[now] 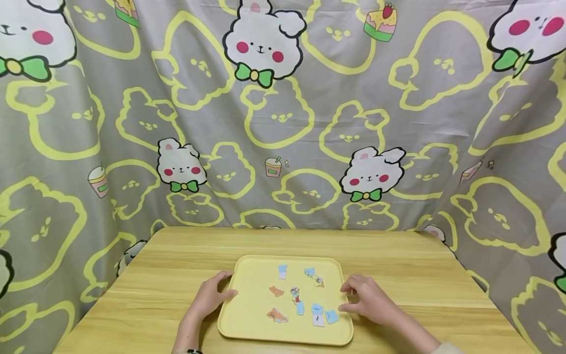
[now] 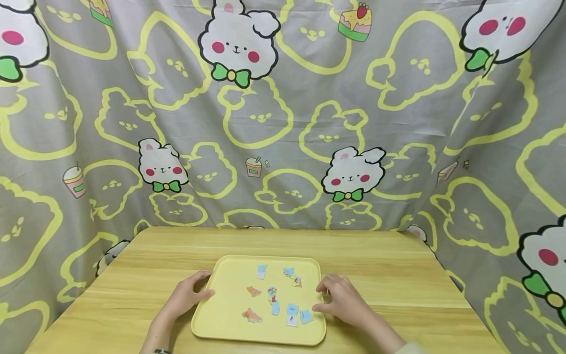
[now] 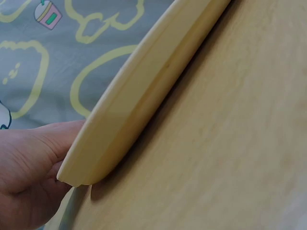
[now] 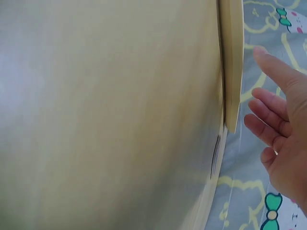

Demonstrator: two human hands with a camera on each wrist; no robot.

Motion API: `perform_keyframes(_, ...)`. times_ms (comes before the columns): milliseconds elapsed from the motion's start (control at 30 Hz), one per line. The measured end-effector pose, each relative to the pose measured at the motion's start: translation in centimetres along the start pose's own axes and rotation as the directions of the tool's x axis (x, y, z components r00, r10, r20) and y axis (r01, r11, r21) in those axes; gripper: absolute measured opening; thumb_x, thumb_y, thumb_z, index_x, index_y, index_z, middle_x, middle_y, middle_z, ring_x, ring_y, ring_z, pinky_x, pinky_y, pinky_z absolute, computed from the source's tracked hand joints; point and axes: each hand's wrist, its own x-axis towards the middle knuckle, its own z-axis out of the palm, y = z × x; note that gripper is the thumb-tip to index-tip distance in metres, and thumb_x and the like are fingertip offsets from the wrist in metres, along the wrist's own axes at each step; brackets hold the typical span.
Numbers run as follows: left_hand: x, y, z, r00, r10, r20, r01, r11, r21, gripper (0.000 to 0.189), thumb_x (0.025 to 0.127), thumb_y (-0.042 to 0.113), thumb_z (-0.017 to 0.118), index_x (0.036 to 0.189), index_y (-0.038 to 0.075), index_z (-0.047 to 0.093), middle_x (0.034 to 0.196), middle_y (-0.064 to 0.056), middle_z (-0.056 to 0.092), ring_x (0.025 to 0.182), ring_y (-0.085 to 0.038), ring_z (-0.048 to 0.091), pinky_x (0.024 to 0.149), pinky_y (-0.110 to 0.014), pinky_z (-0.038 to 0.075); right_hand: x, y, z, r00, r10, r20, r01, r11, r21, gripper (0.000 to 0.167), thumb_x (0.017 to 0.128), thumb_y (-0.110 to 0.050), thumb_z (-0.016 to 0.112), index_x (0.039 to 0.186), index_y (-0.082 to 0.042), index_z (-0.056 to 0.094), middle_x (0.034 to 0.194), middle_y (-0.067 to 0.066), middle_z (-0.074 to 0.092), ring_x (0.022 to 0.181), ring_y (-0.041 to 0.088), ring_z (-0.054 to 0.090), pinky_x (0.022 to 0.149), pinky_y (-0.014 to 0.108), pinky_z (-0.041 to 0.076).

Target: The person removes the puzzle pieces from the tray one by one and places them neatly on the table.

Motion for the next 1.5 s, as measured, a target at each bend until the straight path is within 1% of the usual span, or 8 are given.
perform_keyframes(267,0.0,0.1,0.1,1.0,0.005,-0.011,-0.005,1.0,-0.007,0.059,0.082,0.023,0.079,0.135,0.009,0.057,0.14,-0.02,0.056,0.134,-0.046,0.046,0.111,-0.061,0.037,0.2,-1.3,0.3,0.99,-0.033,0.135,0.04,0.998,-0.054,0.038,0.072,-0.048,0.08,0.093,-0.019,0.067,0.088,-0.015,0.059,0.08,-0.003,0.045,0.071,0.022,0.037)
perform_keyframes(500,-0.1,0.1,0.1,1.0,0.003,-0.015,-0.003,1.0,-0.007,0.059,0.083,0.023,0.078,0.136,0.009,0.057,0.139,-0.02,0.057,0.134,-0.046,0.045,0.112,-0.062,0.036,0.4,-1.4,0.6,0.97,-0.166,0.177,0.179,0.982,-0.061,0.033,0.076,-0.049,0.077,0.091,-0.021,0.069,0.089,-0.017,0.061,0.082,-0.005,0.046,0.069,0.021,0.035)
perform_keyframes(1033,0.1,0.0,0.2,1.0,0.008,-0.018,-0.008,1.0,-0.015,0.058,0.083,0.021,0.078,0.135,0.008,0.057,0.139,-0.02,0.058,0.134,-0.045,0.046,0.112,-0.061,0.035,0.9,-1.4,0.8,0.93,-0.302,0.208,0.334,0.932,-0.14,0.019,0.078,-0.041,0.076,0.082,-0.023,0.071,0.081,-0.019,0.056,0.079,-0.005,0.045,0.07,0.016,0.03)
perform_keyframes(1133,0.1,0.0,0.2,1.0,0.006,-0.017,-0.006,1.0,-0.016,0.059,0.083,0.022,0.078,0.136,0.008,0.057,0.139,-0.02,0.057,0.134,-0.045,0.045,0.113,-0.061,0.035,0.9,-1.6,0.6,0.934,-0.272,0.233,0.307,0.943,-0.131,0.018,0.077,-0.038,0.078,0.08,-0.023,0.069,0.081,-0.019,0.055,0.078,-0.007,0.044,0.075,0.023,0.042)
perform_keyframes(1200,0.1,0.0,0.2,1.0,0.005,-0.016,-0.005,1.0,-0.017,0.059,0.083,0.023,0.078,0.136,0.008,0.057,0.139,-0.02,0.057,0.134,-0.045,0.045,0.113,-0.061,0.035,0.9,-1.6,0.5,0.936,-0.235,0.261,0.27,0.957,-0.106,0.018,0.077,-0.035,0.079,0.08,-0.022,0.067,0.081,-0.019,0.055,0.079,-0.007,0.044,0.084,0.037,0.051)
perform_keyframes(1267,0.0,0.0,0.2,1.0,0.005,-0.015,-0.005,1.0,-0.017,0.059,0.083,0.023,0.078,0.136,0.009,0.057,0.14,-0.02,0.056,0.134,-0.046,0.046,0.113,-0.061,0.035,0.9,-1.7,0.4,0.937,-0.205,0.283,0.239,0.967,-0.091,0.018,0.077,-0.033,0.079,0.081,-0.022,0.066,0.082,-0.019,0.055,0.08,-0.007,0.045,0.088,0.057,0.051)
perform_keyframes(1333,0.0,0.1,0.2,1.0,0.006,-0.016,-0.006,1.0,-0.018,0.059,0.082,0.022,0.078,0.136,0.009,0.057,0.14,-0.021,0.056,0.134,-0.045,0.046,0.112,-0.061,0.036,0.9,-1.8,0.4,0.936,-0.189,0.297,0.221,0.972,-0.078,0.018,0.078,-0.033,0.079,0.081,-0.021,0.066,0.083,-0.018,0.055,0.081,-0.006,0.045,0.09,0.065,0.049)
perform_keyframes(1500,-0.1,-0.1,0.2,1.0,0.018,-0.02,-0.018,1.0,-0.023,0.059,0.082,0.021,0.078,0.136,0.008,0.057,0.139,-0.022,0.056,0.133,-0.045,0.047,0.111,-0.06,0.037,1.0,-1.7,0.5,0.938,-0.244,0.248,0.268,0.961,-0.07,0.018,0.08,-0.036,0.078,0.082,-0.023,0.066,0.08,-0.018,0.053,0.076,-0.008,0.039,0.078,0.028,0.045)
